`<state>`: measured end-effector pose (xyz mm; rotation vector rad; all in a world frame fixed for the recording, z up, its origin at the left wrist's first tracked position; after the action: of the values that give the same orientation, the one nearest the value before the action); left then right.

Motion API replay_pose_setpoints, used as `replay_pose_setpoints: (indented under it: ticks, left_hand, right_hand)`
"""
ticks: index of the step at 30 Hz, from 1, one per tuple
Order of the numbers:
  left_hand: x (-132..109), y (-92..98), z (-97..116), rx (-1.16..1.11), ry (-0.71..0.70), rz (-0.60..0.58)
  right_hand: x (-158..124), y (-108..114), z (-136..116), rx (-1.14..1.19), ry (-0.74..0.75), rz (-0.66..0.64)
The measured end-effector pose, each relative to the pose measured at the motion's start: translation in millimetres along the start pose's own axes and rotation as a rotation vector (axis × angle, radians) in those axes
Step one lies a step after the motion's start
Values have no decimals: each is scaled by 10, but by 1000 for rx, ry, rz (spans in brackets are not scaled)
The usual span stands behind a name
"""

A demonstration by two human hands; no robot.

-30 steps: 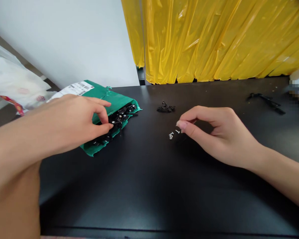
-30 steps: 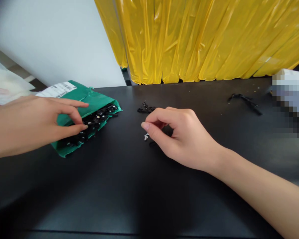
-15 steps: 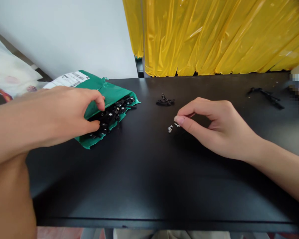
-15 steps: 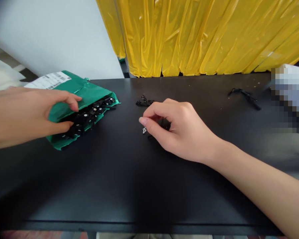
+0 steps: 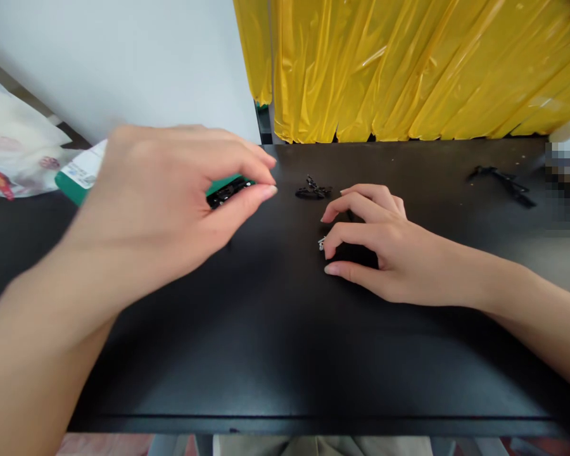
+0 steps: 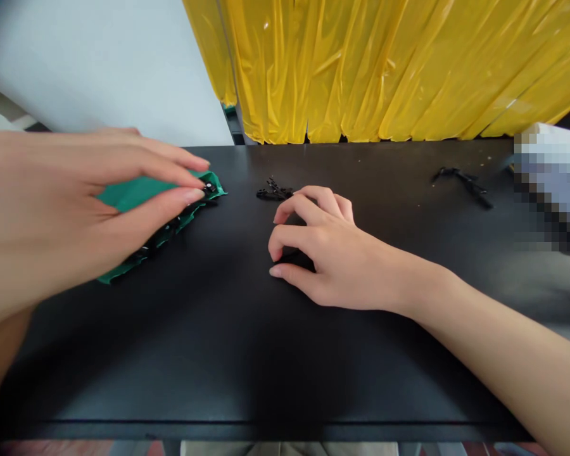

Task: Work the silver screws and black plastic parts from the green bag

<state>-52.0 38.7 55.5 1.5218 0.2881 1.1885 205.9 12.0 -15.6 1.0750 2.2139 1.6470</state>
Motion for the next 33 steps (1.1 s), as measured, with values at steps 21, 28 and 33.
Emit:
replay_pose_setpoints:
  ticks: [21, 28, 33]
  left_hand:
    - [-51, -568, 229, -285, 140, -59]
    - [-97, -602, 224, -152, 49, -41]
    - [-129, -688, 220, 27, 93, -121]
  right_hand:
    - [23, -57, 118, -253, -183, -4]
    - [59, -29, 122, -266, -242, 104]
    - [66, -62, 172, -298, -316, 59]
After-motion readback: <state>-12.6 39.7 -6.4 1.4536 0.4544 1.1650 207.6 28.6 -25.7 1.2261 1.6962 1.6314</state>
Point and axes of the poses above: each hand's wrist, its own x-axis towards the middle knuckle, its own y-axis out of the back of the hand, z = x × y, the point moved 3 cm from there along x, towards the middle knuckle, and after that the axes turned 8 degrees about y, right-handed, at the moved point
